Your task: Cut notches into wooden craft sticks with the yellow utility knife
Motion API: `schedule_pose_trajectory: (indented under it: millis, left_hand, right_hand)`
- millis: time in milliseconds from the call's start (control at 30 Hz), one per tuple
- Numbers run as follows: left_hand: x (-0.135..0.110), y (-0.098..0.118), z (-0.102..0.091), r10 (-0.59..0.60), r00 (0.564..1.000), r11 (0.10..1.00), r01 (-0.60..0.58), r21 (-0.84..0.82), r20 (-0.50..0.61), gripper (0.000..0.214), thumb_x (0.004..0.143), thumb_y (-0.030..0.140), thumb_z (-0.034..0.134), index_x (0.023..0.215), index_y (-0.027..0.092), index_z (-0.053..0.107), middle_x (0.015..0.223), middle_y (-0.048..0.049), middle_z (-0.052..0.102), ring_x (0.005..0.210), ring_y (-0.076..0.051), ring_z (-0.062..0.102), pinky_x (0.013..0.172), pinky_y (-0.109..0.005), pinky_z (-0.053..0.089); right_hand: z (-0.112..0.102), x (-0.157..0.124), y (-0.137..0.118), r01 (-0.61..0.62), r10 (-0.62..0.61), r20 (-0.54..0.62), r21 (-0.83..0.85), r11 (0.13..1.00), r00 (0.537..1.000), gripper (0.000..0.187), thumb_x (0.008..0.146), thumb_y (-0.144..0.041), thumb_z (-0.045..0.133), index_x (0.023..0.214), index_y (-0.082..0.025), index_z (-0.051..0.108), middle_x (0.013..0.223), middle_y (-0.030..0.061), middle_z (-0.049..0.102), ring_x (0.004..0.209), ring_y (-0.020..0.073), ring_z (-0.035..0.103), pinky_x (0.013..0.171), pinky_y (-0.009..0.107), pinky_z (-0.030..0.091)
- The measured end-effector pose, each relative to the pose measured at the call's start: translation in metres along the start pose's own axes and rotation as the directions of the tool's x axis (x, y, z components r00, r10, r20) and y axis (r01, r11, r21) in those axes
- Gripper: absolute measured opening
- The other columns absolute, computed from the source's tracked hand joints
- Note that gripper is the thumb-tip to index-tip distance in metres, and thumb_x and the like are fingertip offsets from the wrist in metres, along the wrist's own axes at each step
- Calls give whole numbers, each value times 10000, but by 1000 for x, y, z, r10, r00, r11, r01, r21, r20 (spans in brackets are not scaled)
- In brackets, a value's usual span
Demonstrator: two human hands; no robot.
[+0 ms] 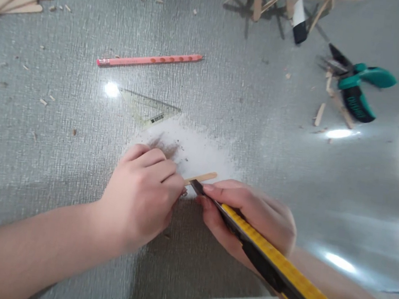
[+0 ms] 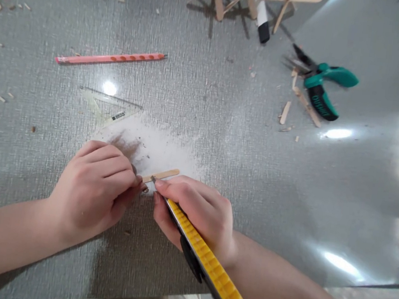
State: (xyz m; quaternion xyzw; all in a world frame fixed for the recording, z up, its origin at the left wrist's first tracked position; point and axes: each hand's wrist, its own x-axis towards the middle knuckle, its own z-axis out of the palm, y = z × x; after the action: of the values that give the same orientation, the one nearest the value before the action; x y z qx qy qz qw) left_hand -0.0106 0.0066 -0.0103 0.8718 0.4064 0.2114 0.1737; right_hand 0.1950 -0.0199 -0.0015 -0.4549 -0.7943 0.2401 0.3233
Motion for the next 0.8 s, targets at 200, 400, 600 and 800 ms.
schedule_pose_trajectory:
  millis: [200, 400, 600, 800]
  left_hand:
    - [1, 1, -1, 2, 1000, 1000, -3, 28, 9, 249, 851, 77, 567, 628, 186, 552, 628, 7, 577, 678, -172, 535, 696, -358, 430]
    - [1, 1, -1, 12, 1000, 999, -12, 34, -16, 245, 852, 85, 561, 626, 182, 568, 615, 2, 571, 662, -176, 535, 683, -355, 437]
    - [3, 4, 1, 2, 1000, 998, -1, 56, -8, 219, 828, 106, 541, 622, 173, 576, 606, -7, 573, 642, -183, 549, 687, -382, 463]
    - [2, 4, 2, -14, 1000, 998, 15, 60, -17, 211, 819, 126, 551, 614, 175, 554, 612, -12, 583, 641, -183, 548, 672, -388, 434]
  right_hand:
    - [1, 4, -5, 8, -8, 7, -2, 1000, 1000, 262, 882, -22, 634, 1003, -254, 620, 711, -4, 725, 636, 188, 730, 501, 282, 589]
    - [1, 4, -12, 9, -8, 35, -26, 1000, 999, 245, 895, -20, 622, 908, -262, 588, 628, -29, 669, 579, 163, 692, 472, 276, 539]
    - [3, 2, -14, 2, -2, 1, -44, 999, 1000, 249, 868, -14, 653, 964, -240, 615, 705, 1, 702, 608, 173, 705, 497, 285, 549]
    - [6, 1, -16, -29, 29, -32, -5, 1000, 999, 279, 865, 9, 630, 960, -252, 616, 652, -34, 686, 628, 177, 715, 527, 283, 574]
